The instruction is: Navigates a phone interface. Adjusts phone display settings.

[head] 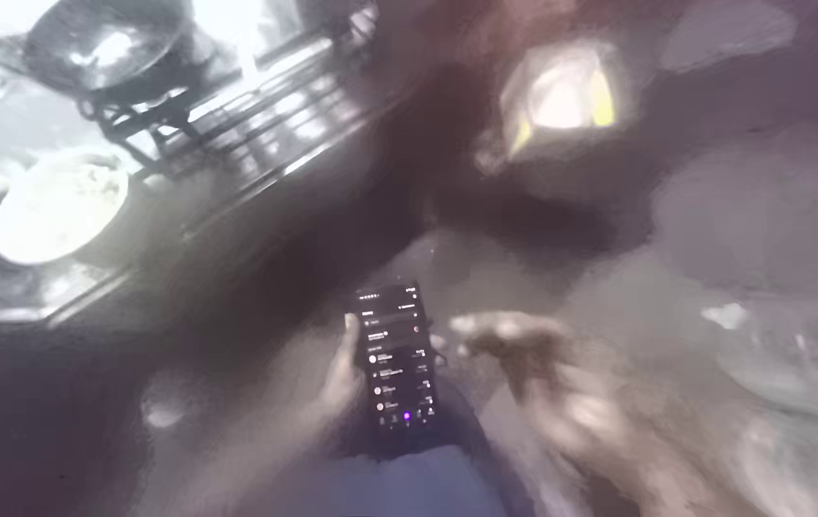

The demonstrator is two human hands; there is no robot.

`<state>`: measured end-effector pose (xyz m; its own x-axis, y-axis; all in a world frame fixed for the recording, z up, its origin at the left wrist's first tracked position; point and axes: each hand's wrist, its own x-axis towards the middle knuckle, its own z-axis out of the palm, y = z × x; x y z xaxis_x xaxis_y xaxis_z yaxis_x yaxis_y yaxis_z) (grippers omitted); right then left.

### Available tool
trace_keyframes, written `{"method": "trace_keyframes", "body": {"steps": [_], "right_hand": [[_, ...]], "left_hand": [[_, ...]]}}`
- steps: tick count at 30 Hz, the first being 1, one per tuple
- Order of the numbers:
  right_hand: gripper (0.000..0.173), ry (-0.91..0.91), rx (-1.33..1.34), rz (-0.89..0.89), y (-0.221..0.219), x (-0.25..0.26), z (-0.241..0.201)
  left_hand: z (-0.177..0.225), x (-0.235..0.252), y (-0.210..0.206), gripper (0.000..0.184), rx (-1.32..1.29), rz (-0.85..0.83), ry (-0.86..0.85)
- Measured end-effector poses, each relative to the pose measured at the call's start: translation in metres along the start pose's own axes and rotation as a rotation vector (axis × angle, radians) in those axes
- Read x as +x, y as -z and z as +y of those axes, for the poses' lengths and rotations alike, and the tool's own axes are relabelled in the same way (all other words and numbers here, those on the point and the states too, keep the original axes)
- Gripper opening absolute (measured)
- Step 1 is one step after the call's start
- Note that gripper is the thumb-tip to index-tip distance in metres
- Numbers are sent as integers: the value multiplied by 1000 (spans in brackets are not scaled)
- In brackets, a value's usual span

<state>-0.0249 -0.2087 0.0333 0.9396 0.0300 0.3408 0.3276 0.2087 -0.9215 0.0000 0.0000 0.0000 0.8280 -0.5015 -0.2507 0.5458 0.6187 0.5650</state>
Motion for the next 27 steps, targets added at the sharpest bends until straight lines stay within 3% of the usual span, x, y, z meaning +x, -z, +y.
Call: {"method": "trace_keyframes", "body": {"steps": [3,4,6,8,12,18,22,27], "right_hand": [[73,-280,37,-30,3,-41,67],[76,-362,107,-74,0,-52,76],[76,-478,149,-151,-12,-64,79],[81,-510,51,-174,-23,-61,75],[90,-567,-96,-139,-26,-49,73],[82,-599,-35,-93,-30,-46,74],[88,-624,-2,-115,-28,-48,74],[84,-573,-8,-203,-19,-50,78]], "left_hand": [[0,-2,6,59,78,157,-87],[0,-1,6,62,87,153,-71],[-9,5,19,78,-7,-22,4],[-15,13,21,87,-12,-66,51],[-12,20,17,87,65,-39,12],[-15,23,23,81,138,-13,-56],[-19,22,26,88,87,12,-15],[-23,21,35,81,21,-28,-49]]}}
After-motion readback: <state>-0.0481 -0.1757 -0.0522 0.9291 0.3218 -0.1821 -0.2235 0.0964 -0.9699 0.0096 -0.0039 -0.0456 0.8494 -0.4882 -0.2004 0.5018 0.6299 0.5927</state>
